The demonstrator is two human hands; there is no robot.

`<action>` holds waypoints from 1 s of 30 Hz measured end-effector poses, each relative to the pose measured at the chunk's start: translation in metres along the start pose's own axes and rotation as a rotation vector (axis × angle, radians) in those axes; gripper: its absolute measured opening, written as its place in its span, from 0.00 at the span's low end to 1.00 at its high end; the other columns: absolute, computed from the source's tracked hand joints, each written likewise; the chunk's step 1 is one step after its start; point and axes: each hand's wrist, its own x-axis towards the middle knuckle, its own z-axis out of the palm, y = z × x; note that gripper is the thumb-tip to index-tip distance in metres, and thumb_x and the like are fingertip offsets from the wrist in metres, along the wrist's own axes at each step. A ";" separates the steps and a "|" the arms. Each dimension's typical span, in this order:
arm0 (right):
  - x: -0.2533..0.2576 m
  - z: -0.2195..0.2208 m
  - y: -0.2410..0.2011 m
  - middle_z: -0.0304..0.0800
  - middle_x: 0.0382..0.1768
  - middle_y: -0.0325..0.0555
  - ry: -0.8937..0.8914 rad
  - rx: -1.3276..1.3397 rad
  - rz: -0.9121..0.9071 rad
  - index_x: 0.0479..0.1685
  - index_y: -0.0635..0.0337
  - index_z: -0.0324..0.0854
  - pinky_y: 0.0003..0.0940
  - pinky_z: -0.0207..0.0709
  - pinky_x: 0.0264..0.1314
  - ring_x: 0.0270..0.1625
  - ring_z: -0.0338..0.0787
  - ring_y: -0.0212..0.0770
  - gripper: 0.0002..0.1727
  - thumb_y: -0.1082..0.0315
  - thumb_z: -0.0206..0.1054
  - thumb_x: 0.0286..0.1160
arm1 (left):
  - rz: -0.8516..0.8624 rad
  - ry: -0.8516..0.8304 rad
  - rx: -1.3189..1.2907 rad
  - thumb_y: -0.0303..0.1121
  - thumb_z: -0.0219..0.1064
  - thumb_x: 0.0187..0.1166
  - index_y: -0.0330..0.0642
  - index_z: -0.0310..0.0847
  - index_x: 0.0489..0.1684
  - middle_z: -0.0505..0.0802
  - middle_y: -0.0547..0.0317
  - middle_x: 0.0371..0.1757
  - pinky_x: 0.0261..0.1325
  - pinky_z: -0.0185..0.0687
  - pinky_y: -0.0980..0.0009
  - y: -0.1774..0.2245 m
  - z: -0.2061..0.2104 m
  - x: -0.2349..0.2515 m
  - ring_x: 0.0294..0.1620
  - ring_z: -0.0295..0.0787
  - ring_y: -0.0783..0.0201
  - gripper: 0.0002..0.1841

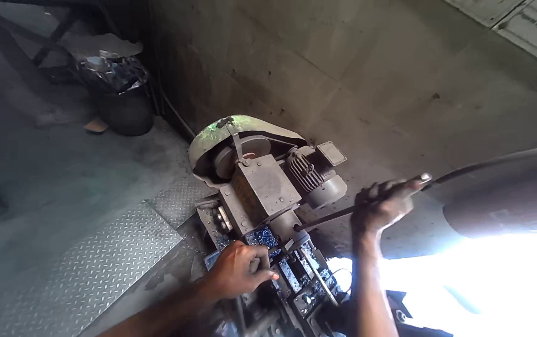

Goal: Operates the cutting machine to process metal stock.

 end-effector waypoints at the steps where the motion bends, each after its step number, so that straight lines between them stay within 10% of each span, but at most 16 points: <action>1: -0.011 -0.003 0.018 0.61 0.08 0.24 0.021 0.000 -0.003 0.19 0.41 0.64 0.23 0.65 0.11 0.08 0.64 0.25 0.31 0.41 0.34 0.95 | -0.002 0.004 -0.005 0.51 0.74 0.75 0.42 0.88 0.32 0.81 0.61 0.18 0.27 0.69 0.65 0.000 0.000 0.000 0.18 0.70 0.67 0.19; 30: -0.020 0.002 0.024 0.65 0.08 0.21 -0.032 -0.057 0.018 0.18 0.38 0.65 0.23 0.68 0.13 0.09 0.68 0.23 0.31 0.41 0.34 0.94 | -0.020 -0.014 -0.015 0.51 0.73 0.76 0.41 0.89 0.34 0.80 0.62 0.17 0.27 0.68 0.67 -0.001 0.001 -0.001 0.17 0.69 0.69 0.19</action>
